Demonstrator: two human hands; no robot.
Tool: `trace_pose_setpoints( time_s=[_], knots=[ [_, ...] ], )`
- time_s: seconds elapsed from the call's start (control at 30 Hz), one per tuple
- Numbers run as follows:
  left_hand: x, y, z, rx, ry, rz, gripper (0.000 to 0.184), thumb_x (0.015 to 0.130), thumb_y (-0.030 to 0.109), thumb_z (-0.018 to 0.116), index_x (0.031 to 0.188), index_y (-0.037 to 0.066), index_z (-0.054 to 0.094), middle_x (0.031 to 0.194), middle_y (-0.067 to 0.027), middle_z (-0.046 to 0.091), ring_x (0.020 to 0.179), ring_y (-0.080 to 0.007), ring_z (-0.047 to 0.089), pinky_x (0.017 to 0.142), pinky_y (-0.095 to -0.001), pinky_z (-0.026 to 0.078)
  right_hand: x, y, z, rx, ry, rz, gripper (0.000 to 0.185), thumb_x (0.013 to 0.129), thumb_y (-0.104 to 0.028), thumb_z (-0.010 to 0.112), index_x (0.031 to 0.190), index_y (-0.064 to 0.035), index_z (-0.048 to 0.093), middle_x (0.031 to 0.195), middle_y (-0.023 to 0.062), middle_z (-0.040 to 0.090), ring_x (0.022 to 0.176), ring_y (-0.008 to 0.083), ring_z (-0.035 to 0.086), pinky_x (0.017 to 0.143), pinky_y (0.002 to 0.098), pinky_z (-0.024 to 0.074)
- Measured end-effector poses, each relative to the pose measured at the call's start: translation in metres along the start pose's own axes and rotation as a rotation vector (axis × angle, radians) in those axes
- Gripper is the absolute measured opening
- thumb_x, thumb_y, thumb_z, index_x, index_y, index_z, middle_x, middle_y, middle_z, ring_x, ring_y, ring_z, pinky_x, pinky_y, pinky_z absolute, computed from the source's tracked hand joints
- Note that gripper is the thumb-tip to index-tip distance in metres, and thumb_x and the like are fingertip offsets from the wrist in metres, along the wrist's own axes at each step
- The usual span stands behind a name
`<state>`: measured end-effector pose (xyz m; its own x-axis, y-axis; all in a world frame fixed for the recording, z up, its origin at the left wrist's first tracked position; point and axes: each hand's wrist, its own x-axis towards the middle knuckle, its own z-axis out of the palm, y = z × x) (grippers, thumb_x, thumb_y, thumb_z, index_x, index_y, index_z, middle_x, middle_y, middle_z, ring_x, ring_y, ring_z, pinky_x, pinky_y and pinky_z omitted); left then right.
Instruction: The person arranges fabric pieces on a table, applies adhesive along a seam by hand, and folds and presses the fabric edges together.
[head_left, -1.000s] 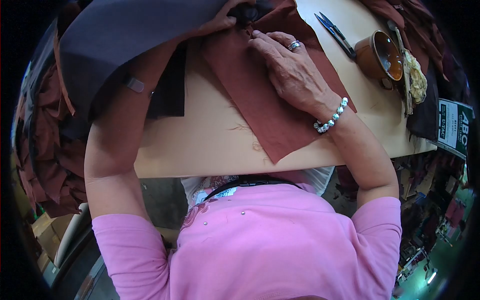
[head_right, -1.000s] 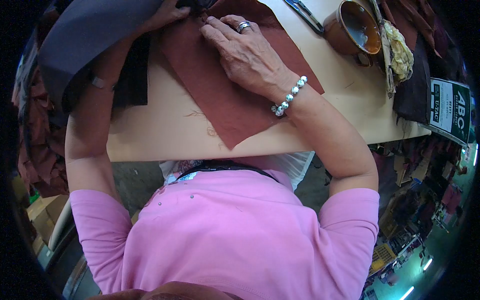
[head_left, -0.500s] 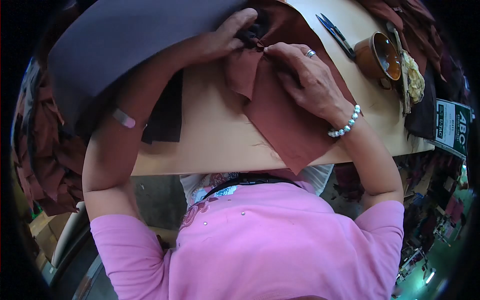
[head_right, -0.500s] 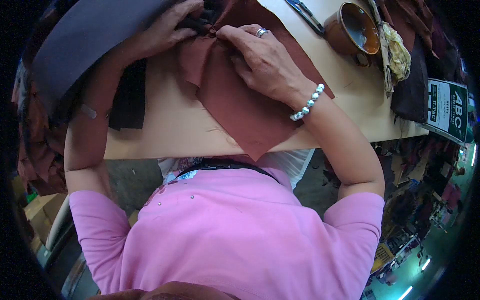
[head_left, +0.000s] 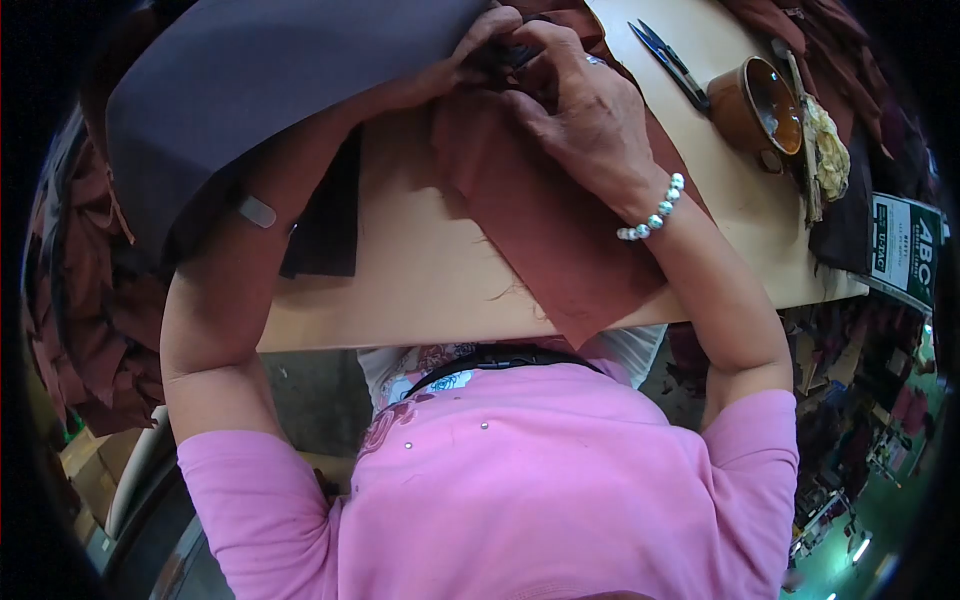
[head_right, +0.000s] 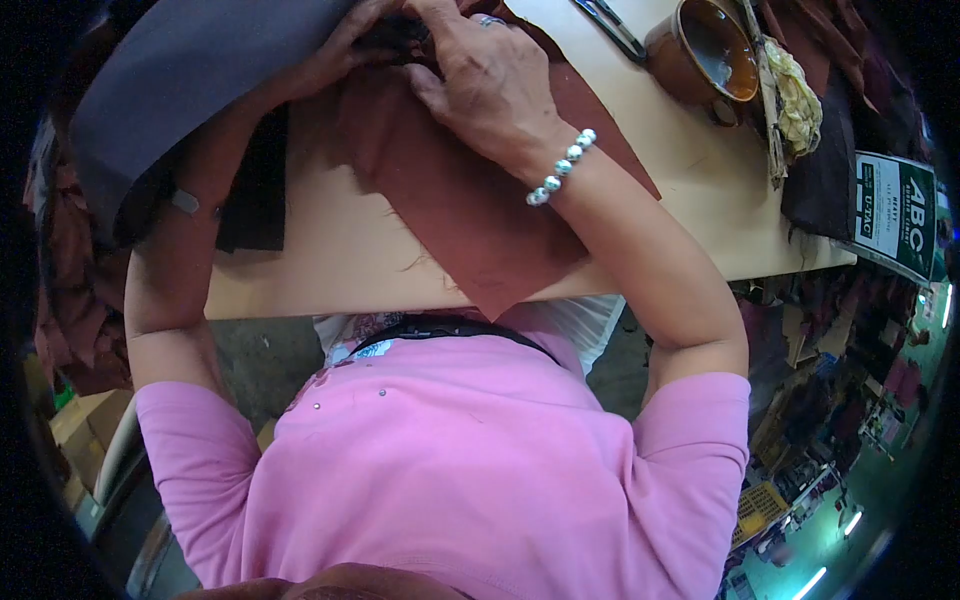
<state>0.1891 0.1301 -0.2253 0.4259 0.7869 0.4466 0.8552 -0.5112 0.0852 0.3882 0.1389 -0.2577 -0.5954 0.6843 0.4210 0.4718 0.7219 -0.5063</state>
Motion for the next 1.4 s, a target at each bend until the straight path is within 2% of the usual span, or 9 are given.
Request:
trace_pose_setpoints(
  time_s=[0.23,0.33,0.43,0.73,0.87,1.0,1.2,1.33,1.4],
  knots=[
    [-0.001,0.001,-0.003,-0.007,0.004,0.006,0.029,0.082,0.018,0.059,0.108,0.006,0.057,0.108,-0.014,0.056,0.099,-0.027,0.054,0.088,-0.0358,0.042,0.003,0.007,0.013,-0.086,0.117,-0.068,0.044,0.077,-0.006,0.067,0.116,-0.013,0.048,0.086,0.0046,0.066,0.077,0.0238,0.064,0.066,0.033,0.0509],
    [0.0,0.001,-0.004,-0.009,0.001,0.011,0.029,0.082,0.018,0.059,0.108,0.005,0.057,0.108,-0.0141,0.056,0.1,-0.027,0.054,0.088,-0.0357,0.042,0.005,0.007,0.01,0.192,-0.025,0.194,0.054,0.072,0.006,0.059,0.123,-0.003,0.045,0.1,0.0185,0.057,0.085,0.0329,0.057,0.077,0.0383,0.0491],
    [0.0,0.002,-0.007,-0.005,-0.007,0.015,0.029,0.082,0.017,0.059,0.108,0.005,0.057,0.109,-0.0141,0.056,0.1,-0.0269,0.055,0.088,-0.0357,0.043,0.006,0.012,0.006,0.277,0.04,0.223,0.039,0.08,-0.004,0.063,0.116,-0.0102,0.049,0.087,0.005,0.068,0.078,0.019,0.065,0.07,0.0289,0.0504],
    [0.003,0.015,-0.019,-0.028,-0.074,0.103,0.029,0.082,0.016,0.058,0.108,0.004,0.057,0.111,-0.0143,0.056,0.1,-0.0267,0.056,0.089,-0.0356,0.043,0.001,0.026,0.004,0.646,0.101,0.223,0.032,0.084,0.009,0.051,0.114,-0.0031,0.051,0.092,0.0076,0.067,0.086,0.0102,0.064,0.081,0.023,0.0499],
    [-0.017,0.031,-0.01,-0.013,-0.111,0.366,0.022,0.082,0.005,0.053,0.102,-0.001,0.059,0.11,-0.014,0.057,0.099,-0.0304,0.058,0.085,-0.0347,0.047,0.004,0.019,0.001,0.362,0.312,0.115,0.045,0.08,0.007,0.053,0.123,-0.0043,0.047,0.097,0.0115,0.063,0.086,0.0186,0.063,0.081,0.0279,0.0502],
    [-0.036,0.039,0.012,-0.025,-0.153,0.217,0.025,0.08,0.004,0.053,0.103,0.001,0.059,0.11,-0.0103,0.056,0.098,-0.0257,0.058,0.084,-0.0317,0.048,0.011,0.024,-0.012,0.027,0.382,0.158,0.062,0.073,-0.002,0.067,0.128,0.0,0.039,0.103,0.0157,0.057,0.086,0.0264,0.058,0.076,0.0309,0.049],
    [-0.05,0.035,0.022,-0.263,-0.162,-0.076,0.025,0.087,0.005,0.053,0.11,0.001,0.058,0.116,-0.0097,0.055,0.107,-0.0287,0.055,0.091,-0.0308,0.046,0.015,0.02,-0.023,0.308,0.066,0.431,0.066,0.073,-0.003,0.069,0.132,-0.0023,0.038,0.098,0.0188,0.059,0.087,0.0238,0.06,0.079,0.0319,0.0485],
    [-0.044,0.036,0.017,-0.514,-0.161,-0.186,0.027,0.085,0.003,0.054,0.111,0.002,0.059,0.118,-0.0103,0.055,0.111,-0.0283,0.054,0.095,-0.0313,0.044,0.012,0.032,-0.013,0.273,0.152,0.233,0.063,0.072,0.0,0.068,0.129,-0.0019,0.041,0.105,0.0196,0.059,0.095,0.0276,0.06,0.084,0.0343,0.0473],
    [-0.042,0.034,0.012,-0.149,-0.161,0.176,0.027,0.083,0.002,0.055,0.109,0.002,0.06,0.115,-0.0106,0.057,0.109,-0.0277,0.055,0.094,-0.0311,0.045,0.013,0.032,-0.014,0.302,0.136,0.228,0.062,0.072,0.001,0.067,0.129,-0.0019,0.043,0.109,0.0195,0.059,0.098,0.029,0.059,0.086,0.035,0.0464]
  ],
)
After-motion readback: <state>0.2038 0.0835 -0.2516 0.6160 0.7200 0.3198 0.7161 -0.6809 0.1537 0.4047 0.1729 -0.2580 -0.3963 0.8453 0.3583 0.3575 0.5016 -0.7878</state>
